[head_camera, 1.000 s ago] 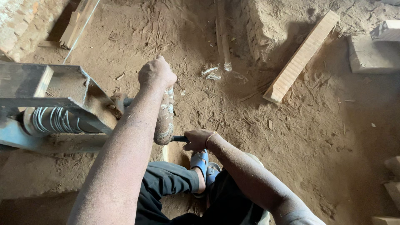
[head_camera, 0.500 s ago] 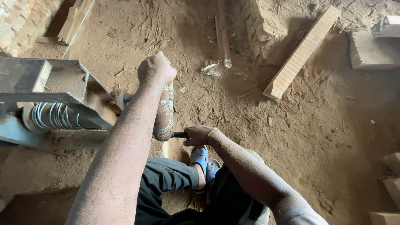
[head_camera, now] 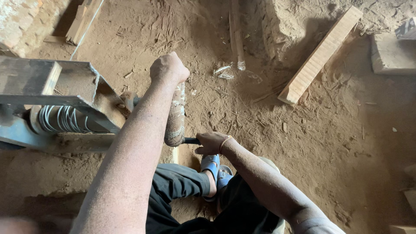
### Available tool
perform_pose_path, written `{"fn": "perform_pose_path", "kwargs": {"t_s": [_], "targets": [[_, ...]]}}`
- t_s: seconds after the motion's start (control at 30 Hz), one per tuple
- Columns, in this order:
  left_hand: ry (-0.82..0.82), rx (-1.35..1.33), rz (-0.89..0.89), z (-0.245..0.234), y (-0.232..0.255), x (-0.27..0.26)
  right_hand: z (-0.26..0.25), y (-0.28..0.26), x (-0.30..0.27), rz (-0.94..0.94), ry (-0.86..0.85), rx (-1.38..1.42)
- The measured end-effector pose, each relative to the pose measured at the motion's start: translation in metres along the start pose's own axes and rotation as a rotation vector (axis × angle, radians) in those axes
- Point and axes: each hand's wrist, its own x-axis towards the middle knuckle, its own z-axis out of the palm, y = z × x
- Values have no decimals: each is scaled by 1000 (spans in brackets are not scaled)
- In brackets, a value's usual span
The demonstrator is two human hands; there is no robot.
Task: The person sands a rounded wooden object attached to a rotating lathe using a handheld sanding block.
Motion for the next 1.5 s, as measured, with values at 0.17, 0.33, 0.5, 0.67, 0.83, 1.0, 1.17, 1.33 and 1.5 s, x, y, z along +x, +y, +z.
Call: {"fn": "perform_pose_path", "kwargs": {"t_s": [0.17, 0.33, 0.5, 0.67, 0.83, 1.0, 1.17, 1.33, 1.5], "targets": [[-113, 9, -89, -1, 4, 11, -15, -12, -13, 43, -43, 18], [-126, 28, -100, 0, 8, 25, -23, -16, -19, -4, -3, 14], [-130, 50, -66, 0, 9, 37, -32, -18, -22, -8, -23, 39], [-211, 90, -96, 1, 13, 46, -39, -22, -24, -9, -22, 43], [-219, 98, -79, -1, 15, 53, -45, -22, -27, -34, -18, 88], [-236, 144, -62, 2, 16, 60, -49, -22, -23, 7, -68, 75], [-93, -153, -226, 16, 16, 68, -46, -12, -9, 46, -161, 104], [278, -90, 214, 20, 1, 11, -35, 1, 8, 68, -216, 140], [547, 0, 377, 55, -24, -85, -28, 13, 18, 105, -270, 208]]}}
